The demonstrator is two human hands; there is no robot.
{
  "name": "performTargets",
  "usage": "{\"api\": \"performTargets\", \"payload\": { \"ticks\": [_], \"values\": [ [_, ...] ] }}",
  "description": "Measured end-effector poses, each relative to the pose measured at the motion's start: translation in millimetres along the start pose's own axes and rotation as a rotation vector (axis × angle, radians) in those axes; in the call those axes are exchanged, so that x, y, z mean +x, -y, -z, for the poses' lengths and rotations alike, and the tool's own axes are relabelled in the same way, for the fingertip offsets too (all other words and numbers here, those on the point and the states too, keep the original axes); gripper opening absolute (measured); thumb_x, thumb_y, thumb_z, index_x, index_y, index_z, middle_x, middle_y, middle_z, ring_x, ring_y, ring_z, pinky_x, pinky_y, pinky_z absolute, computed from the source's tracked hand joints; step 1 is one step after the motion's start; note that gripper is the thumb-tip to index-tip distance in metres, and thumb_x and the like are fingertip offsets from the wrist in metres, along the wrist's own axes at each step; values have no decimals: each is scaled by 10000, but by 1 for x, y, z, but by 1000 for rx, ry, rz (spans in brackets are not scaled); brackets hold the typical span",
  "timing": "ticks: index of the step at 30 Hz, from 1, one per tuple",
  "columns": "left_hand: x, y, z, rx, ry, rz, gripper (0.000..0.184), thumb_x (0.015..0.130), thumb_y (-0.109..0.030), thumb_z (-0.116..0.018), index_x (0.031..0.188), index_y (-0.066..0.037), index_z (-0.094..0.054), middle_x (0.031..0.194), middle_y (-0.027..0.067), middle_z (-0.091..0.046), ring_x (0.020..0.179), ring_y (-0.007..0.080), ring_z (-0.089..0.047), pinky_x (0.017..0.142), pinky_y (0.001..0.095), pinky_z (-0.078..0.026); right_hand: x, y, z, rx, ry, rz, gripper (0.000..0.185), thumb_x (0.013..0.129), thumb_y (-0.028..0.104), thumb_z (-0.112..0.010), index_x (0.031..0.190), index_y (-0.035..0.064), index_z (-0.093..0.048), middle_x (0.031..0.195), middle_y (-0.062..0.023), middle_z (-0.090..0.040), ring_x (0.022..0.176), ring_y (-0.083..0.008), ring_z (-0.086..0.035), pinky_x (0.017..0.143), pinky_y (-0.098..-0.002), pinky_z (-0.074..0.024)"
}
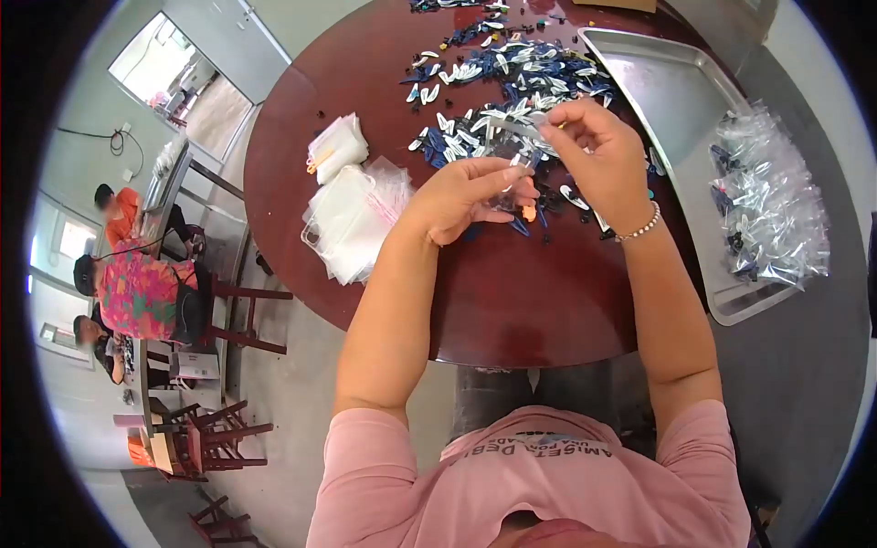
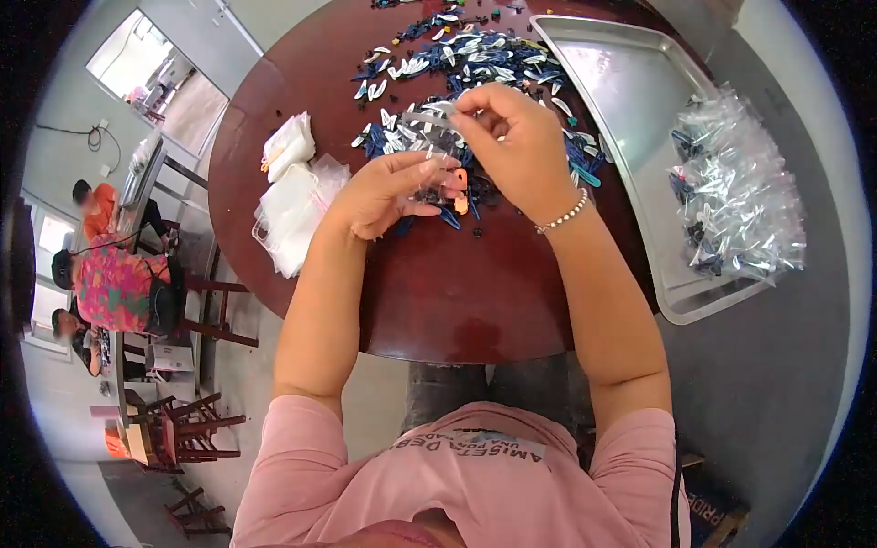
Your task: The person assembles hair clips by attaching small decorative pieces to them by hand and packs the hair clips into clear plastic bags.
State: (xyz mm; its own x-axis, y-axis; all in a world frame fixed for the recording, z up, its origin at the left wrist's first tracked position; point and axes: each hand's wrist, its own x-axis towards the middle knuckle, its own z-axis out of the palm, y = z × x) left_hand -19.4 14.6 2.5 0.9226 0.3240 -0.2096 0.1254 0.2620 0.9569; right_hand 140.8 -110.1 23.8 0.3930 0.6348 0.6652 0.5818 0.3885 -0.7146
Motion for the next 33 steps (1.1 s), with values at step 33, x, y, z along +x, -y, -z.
{"api": "performTargets", "payload": {
  "ticks": [33],
  "values": [
    [-3,-4,-2,33,-101,-6,422,832,-256,-727,1161,-24,-601,1031,64,-687,982,136,-631,821,296,-478,-2,-5,-4,-142,62,145,170,831,91,-695,990,40,-663,788,-5,-570,624,-63,-471,566,-221,-394]
  ]
}}
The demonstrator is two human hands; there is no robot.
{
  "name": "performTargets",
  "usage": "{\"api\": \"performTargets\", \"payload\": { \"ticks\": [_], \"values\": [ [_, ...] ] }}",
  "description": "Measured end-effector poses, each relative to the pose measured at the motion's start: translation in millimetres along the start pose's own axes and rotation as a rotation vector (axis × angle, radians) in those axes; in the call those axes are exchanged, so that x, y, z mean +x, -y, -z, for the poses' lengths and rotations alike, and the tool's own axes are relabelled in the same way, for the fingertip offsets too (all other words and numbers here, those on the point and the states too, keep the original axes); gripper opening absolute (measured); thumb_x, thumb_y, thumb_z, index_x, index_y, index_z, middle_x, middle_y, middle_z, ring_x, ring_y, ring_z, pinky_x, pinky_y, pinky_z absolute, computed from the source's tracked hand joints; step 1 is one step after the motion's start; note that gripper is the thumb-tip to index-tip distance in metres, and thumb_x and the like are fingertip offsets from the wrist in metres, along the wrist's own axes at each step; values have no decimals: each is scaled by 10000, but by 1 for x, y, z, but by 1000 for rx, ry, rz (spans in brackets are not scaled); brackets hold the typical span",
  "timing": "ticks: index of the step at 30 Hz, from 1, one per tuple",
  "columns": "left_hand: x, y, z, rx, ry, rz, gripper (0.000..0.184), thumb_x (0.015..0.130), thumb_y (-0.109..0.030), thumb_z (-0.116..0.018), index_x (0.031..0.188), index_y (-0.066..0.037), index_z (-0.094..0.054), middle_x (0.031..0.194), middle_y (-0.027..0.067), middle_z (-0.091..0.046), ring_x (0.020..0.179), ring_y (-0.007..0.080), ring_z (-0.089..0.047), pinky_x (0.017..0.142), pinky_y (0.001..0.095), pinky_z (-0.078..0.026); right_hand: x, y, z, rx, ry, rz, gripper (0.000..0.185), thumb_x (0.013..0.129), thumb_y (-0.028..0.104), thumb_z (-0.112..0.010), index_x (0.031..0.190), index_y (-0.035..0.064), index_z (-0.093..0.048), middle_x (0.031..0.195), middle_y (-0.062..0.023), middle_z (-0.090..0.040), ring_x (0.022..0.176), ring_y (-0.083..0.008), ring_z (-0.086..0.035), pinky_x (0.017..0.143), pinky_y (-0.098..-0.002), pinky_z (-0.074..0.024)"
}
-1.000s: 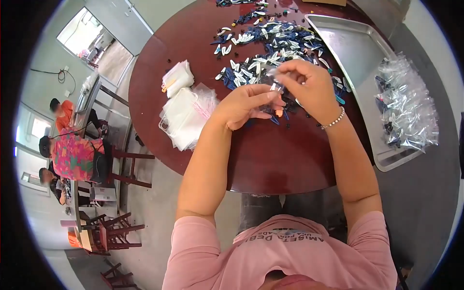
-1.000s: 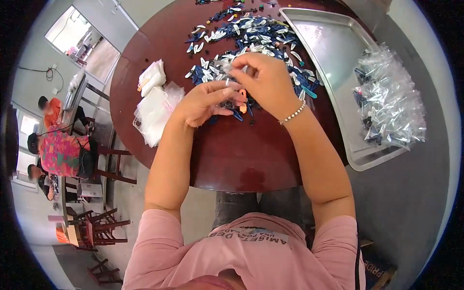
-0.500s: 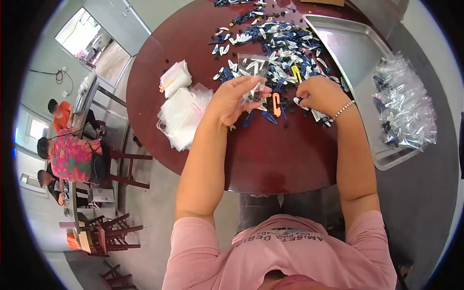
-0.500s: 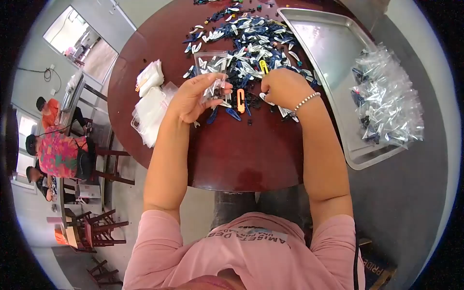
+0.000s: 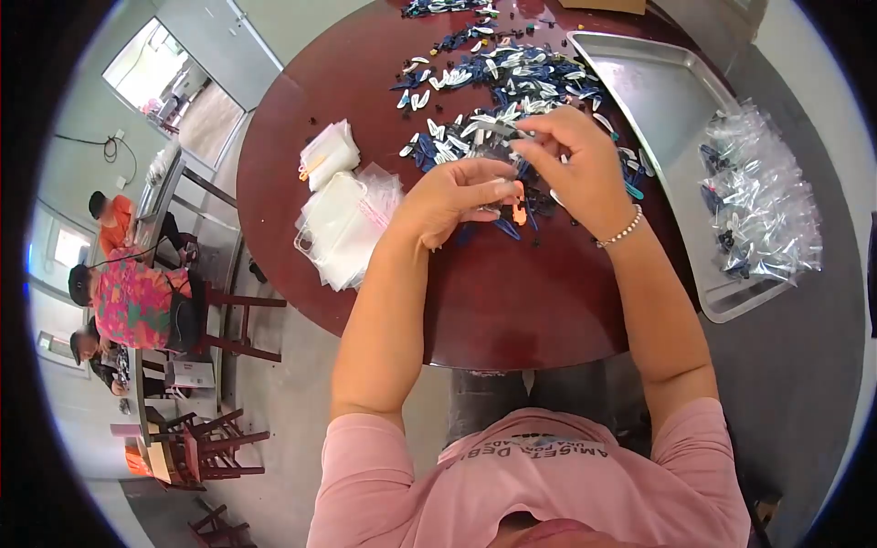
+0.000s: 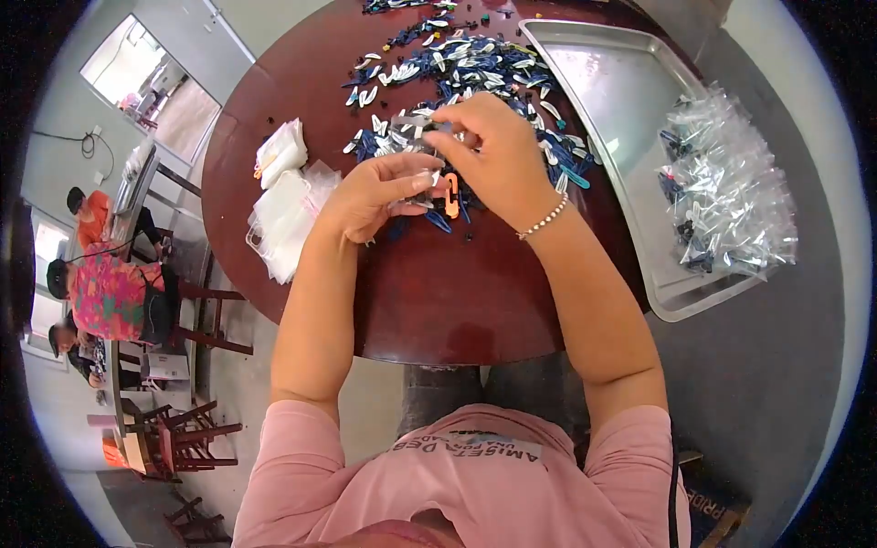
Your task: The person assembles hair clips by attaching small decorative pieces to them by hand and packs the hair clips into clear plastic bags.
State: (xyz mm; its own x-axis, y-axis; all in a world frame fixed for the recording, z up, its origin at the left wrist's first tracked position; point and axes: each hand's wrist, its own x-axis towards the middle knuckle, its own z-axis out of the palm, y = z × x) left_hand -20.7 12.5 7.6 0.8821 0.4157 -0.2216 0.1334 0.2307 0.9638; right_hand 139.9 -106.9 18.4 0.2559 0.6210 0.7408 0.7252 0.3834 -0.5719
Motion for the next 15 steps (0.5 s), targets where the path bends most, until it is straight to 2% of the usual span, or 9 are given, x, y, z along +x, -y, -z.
{"api": "performTargets", "payload": {
  "ticks": [4,5,6,8,9,10,12,14,15],
  "values": [
    [1,1,0,17,38,-1,449,833,-253,-722,1186,-13,-584,1058,77,-684,992,147,-629,831,299,-476,-1,-7,-1,39,-6,-158,260,840,110,-694,1093,68,-656,824,2,-558,629,-57,-449,576,-211,-400],
    [1,0,2,-10,25,10,446,841,-257,-713,1190,-12,-581,1070,81,-681,1004,154,-627,834,303,-476,0,-7,3,61,69,-277,364,843,63,-656,1204,73,-606,919,-26,-590,751,-83,-525,680,-228,-458],
    [1,0,3,-9,34,8,446,841,-257,-713,1190,-12,-581,1070,81,-681,1004,154,-627,834,303,-476,0,-10,4,54,64,-278,364,843,63,-656,1204,73,-606,919,-26,-590,751,-83,-525,680,-228,-458],
    [1,0,4,-63,53,-18,443,866,-266,-683,1205,-5,-567,1073,90,-678,1023,172,-626,828,308,-486,-1,-18,4,440,196,-335,467,837,3,-602,1295,50,-524,1044,-60,-601,943,-134,-566,834,-271,-477],
    [2,1,6,-53,77,-42,473,875,-282,-667,1243,-9,-549,1110,106,-664,1050,189,-621,834,317,-497,0,-20,7,535,327,-350,538,824,-36,-553,1349,23,-450,1133,-81,-588,1110,-178,-531,945,-312,-447],
    [0,1,4,-53,110,-41,473,875,-282,-667,1243,-9,-549,1110,106,-664,1050,189,-621,834,317,-497,-2,-20,4,483,346,-238,503,853,-1,-575,1341,14,-454,1129,-88,-594,1025,-164,-574,883,-296,-481],
    [-4,1,3,-37,155,-135,533,863,-296,-681,1290,-17,-527,1151,123,-643,1065,202,-617,852,327,-499,-2,-9,6,622,435,-350,356,881,58,-607,1229,-5,-561,1023,-82,-647,891,-131,-616,802,-267,-506],
    [-1,1,8,-10,237,-127,580,852,-298,-692,1329,-27,-503,1177,131,-626,1078,210,-612,839,324,-513,5,4,12,306,397,-297,203,889,110,-639,1038,-27,-659,873,-59,-683,756,-95,-615,705,-239,-507],
    [-1,0,7,-29,266,-160,578,850,-289,-695,1325,-20,-504,1177,135,-625,1073,206,-614,819,312,-526,5,9,9,318,245,-282,157,881,118,-648,909,-31,-688,787,-39,-690,730,-74,-599,664,-238,-492]
  ]
}}
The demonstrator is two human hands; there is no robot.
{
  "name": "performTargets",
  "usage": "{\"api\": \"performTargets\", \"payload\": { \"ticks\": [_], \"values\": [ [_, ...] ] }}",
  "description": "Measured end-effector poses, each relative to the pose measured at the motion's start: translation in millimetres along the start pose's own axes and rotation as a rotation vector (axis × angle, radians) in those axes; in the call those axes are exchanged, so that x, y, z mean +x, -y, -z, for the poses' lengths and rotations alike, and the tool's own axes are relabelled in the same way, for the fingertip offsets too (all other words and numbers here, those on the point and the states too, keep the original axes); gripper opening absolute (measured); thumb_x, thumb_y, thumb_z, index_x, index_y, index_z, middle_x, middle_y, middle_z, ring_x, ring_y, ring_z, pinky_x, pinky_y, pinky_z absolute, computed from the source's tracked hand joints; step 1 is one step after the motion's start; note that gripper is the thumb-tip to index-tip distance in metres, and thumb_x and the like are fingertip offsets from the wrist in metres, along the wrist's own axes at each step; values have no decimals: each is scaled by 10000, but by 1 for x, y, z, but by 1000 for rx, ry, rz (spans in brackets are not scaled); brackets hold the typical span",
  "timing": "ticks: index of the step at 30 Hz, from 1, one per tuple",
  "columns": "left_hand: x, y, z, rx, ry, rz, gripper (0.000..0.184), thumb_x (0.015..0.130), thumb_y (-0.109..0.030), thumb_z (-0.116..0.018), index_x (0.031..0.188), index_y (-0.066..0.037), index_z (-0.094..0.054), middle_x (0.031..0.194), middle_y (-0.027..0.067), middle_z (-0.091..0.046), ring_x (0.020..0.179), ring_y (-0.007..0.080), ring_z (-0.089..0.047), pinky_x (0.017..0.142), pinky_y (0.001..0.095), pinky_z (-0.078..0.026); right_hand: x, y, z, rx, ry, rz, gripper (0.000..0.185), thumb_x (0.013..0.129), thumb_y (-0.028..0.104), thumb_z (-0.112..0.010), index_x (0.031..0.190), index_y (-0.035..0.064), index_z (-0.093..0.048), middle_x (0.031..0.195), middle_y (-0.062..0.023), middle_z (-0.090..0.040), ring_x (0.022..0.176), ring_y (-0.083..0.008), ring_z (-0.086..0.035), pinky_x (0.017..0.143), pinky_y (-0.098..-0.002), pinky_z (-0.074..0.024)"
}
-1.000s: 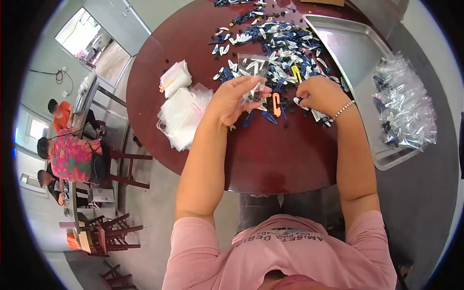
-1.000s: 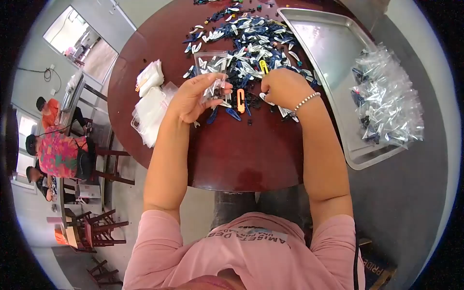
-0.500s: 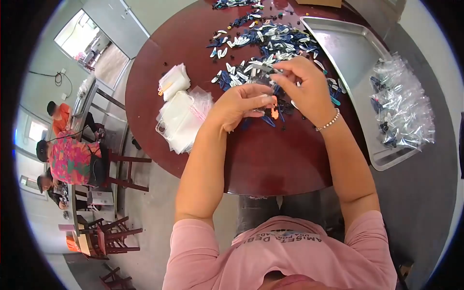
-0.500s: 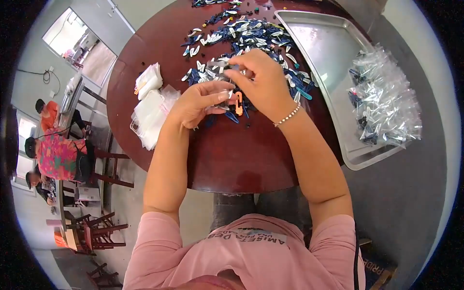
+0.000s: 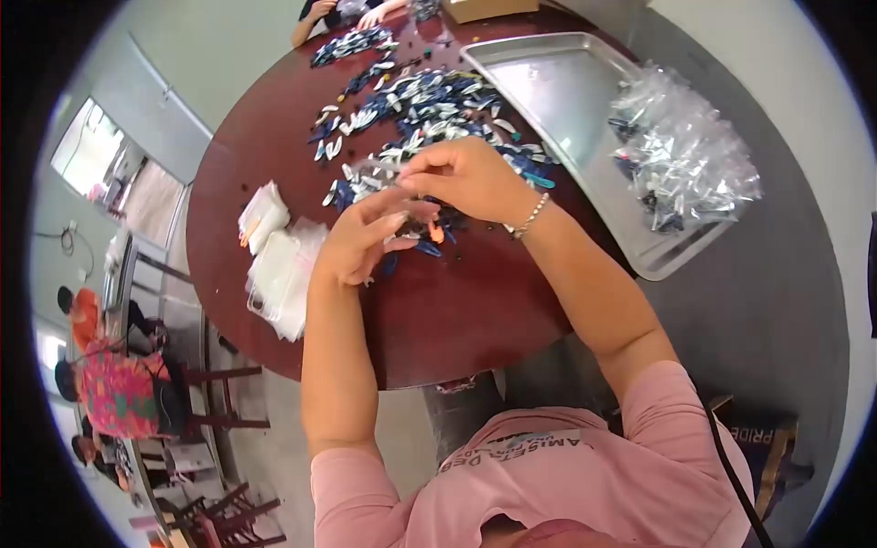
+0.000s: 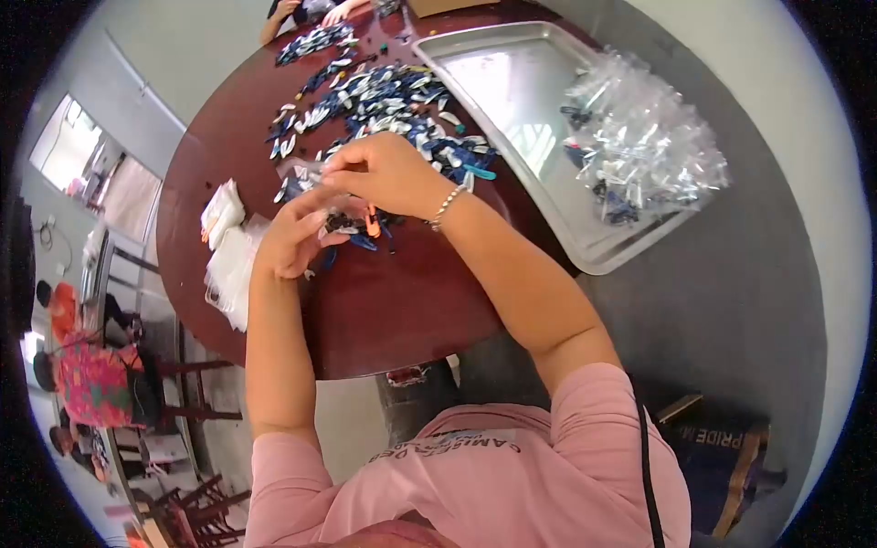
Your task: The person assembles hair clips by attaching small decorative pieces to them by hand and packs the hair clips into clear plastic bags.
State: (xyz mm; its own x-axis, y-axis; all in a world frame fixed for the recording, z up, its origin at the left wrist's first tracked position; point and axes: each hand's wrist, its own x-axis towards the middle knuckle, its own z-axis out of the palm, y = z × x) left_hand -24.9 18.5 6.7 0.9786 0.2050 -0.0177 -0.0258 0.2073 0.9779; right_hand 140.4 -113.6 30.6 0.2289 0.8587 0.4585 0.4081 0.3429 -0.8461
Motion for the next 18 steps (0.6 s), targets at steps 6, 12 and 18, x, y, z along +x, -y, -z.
{"api": "performTargets", "payload": {
  "ticks": [6,12,18],
  "values": [
    [4,1,1,-59,-137,-19,423,889,-197,-651,1243,11,-550,1084,138,-673,991,181,-655,749,253,-567,-28,57,35,-461,-387,69,146,847,108,-651,922,-16,-665,814,-85,-690,723,-136,-640,674,-268,-506],
    [6,6,1,-20,-151,3,378,927,-187,-602,1245,9,-546,1086,147,-669,976,174,-660,739,251,-580,-107,73,103,-665,-681,-55,120,857,110,-645,911,8,-676,751,-40,-672,701,-94,-614,651,-242,-481],
    [6,6,-5,-6,-194,24,362,904,-216,-644,1198,-15,-585,1052,113,-687,952,142,-656,711,218,-541,-195,21,174,-723,-744,-454,123,863,114,-627,897,1,-664,728,-19,-660,659,-67,-565,606,-238,-443]
  ]
}}
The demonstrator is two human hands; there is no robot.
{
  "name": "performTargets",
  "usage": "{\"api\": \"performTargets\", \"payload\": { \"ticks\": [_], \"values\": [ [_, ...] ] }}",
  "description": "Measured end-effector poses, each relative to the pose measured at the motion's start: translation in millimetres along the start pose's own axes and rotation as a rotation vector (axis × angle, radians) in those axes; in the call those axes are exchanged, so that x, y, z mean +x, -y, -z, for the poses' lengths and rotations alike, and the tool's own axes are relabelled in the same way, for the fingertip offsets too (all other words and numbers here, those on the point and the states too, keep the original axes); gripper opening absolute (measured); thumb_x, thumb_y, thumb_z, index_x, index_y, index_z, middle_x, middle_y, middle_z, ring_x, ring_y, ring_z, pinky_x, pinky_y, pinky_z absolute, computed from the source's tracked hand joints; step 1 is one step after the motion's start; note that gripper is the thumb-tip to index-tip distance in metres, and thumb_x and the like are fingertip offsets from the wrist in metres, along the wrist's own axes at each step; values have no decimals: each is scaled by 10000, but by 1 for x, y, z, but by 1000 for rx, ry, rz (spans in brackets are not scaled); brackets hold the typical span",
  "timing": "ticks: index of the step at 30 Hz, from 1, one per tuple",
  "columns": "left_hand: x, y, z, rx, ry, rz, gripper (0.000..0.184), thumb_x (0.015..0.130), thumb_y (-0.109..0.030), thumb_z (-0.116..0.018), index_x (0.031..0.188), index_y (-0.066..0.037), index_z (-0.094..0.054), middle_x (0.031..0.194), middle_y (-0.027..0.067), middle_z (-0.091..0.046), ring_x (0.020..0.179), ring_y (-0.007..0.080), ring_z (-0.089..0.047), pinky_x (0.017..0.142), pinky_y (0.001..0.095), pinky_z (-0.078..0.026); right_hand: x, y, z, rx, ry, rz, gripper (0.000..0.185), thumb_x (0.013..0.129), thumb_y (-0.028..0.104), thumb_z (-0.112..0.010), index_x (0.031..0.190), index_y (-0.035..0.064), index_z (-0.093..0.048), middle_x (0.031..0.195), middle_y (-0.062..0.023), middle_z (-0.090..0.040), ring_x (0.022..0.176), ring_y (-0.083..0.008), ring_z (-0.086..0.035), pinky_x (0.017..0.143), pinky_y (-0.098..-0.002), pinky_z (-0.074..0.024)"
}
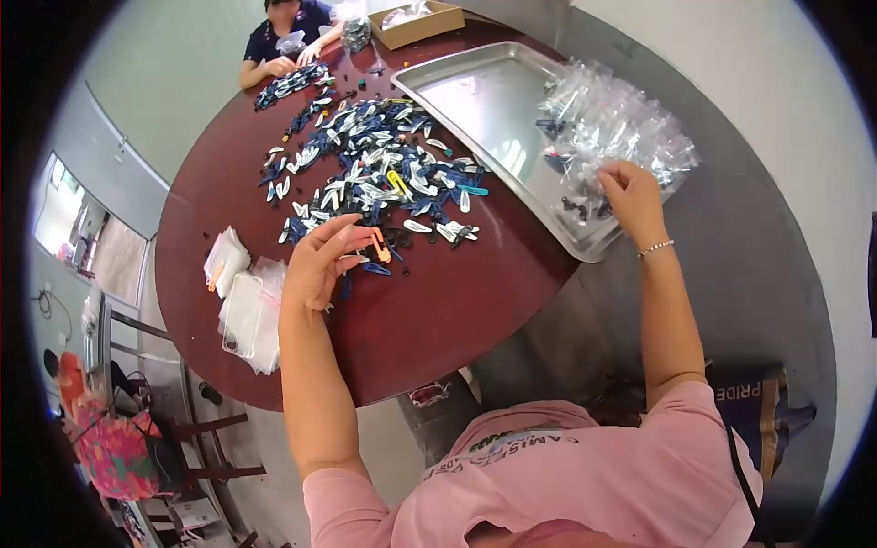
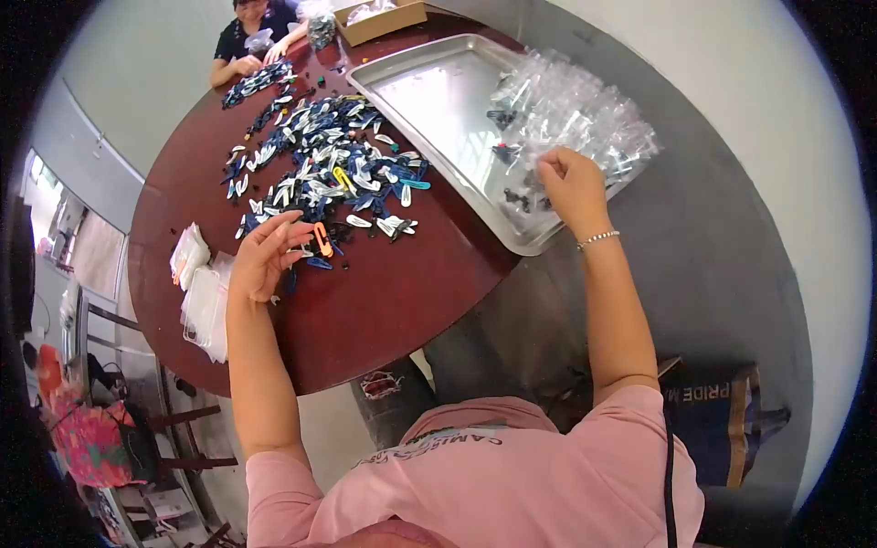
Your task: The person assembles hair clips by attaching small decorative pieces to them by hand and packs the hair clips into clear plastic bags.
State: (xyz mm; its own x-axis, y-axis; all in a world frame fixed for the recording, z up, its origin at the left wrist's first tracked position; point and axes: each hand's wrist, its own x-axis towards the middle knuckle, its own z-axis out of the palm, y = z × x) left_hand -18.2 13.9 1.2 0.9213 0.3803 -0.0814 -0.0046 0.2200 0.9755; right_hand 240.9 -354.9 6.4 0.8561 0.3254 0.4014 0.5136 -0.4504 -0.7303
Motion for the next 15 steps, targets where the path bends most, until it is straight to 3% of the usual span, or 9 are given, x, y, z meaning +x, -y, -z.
{"api": "performTargets", "payload": {
  "ticks": [3,5,6,8,9,11,12,14,15],
  "values": [
    [1,2,0,1,-23,10,344,910,-216,-636,1193,-25,-591,1047,102,-688,945,138,-652,717,220,-534,-8,-20,11,-203,-49,-37,145,851,107,-621,933,-11,-648,765,-47,-670,672,-97,-591,622,-261,-464],
    [2,4,0,29,-58,23,336,913,-213,-631,1192,-30,-593,1050,98,-688,938,133,-650,711,219,-533,-14,-26,12,-173,-208,-25,237,810,143,-651,1014,23,-652,822,-108,-674,710,-235,-634,672,-340,-501],
    [3,4,1,29,-60,30,329,938,-196,-591,1217,-24,-574,1042,91,-687,926,130,-659,709,232,-554,-16,-25,13,-171,-216,-27,237,810,143,-651,1014,23,-652,822,-108,-674,710,-235,-634,672,-340,-501],
    [4,7,2,39,-57,26,325,937,-199,-593,1213,-27,-577,1040,89,-688,922,128,-660,706,232,-554,-19,-21,13,-371,-444,312,306,792,118,-657,1088,44,-630,872,-116,-665,775,-259,-637,721,-358,-511],
    [4,6,2,44,-61,26,322,937,-202,-595,1208,-29,-580,1038,87,-689,918,125,-660,704,233,-553,-24,-13,14,-369,-450,311,306,792,118,-657,1088,44,-630,872,-116,-665,775,-259,-637,721,-358,-511],
    [3,4,1,41,-62,35,317,936,-201,-596,1204,-32,-582,1033,85,-691,904,120,-661,697,231,-551,-34,15,17,-325,-119,305,265,803,110,-629,1064,64,-643,884,-131,-660,808,-298,-631,748,-379,-510],
    [3,5,2,35,-66,34,316,929,-197,-606,1197,-30,-586,1045,97,-690,905,127,-662,699,225,-544,-35,24,14,-325,-125,304,265,803,110,-629,1064,64,-643,884,-131,-660,808,-298,-631,748,-379,-510],
    [2,4,-2,45,-80,34,321,935,-199,-596,1205,-26,-578,1029,84,-694,881,116,-664,688,227,-550,-37,39,9,-457,372,240,228,821,106,-589,1034,81,-665,918,-157,-666,856,-319,-641,768,-402,-512],
    [2,4,-3,46,-73,28,321,935,-199,-596,1205,-26,-578,1029,84,-694,881,116,-664,688,227,-550,-34,38,6,-460,363,240,228,821,106,-589,1034,81,-665,918,-157,-666,856,-319,-641,768,-402,-512]
  ]
}}
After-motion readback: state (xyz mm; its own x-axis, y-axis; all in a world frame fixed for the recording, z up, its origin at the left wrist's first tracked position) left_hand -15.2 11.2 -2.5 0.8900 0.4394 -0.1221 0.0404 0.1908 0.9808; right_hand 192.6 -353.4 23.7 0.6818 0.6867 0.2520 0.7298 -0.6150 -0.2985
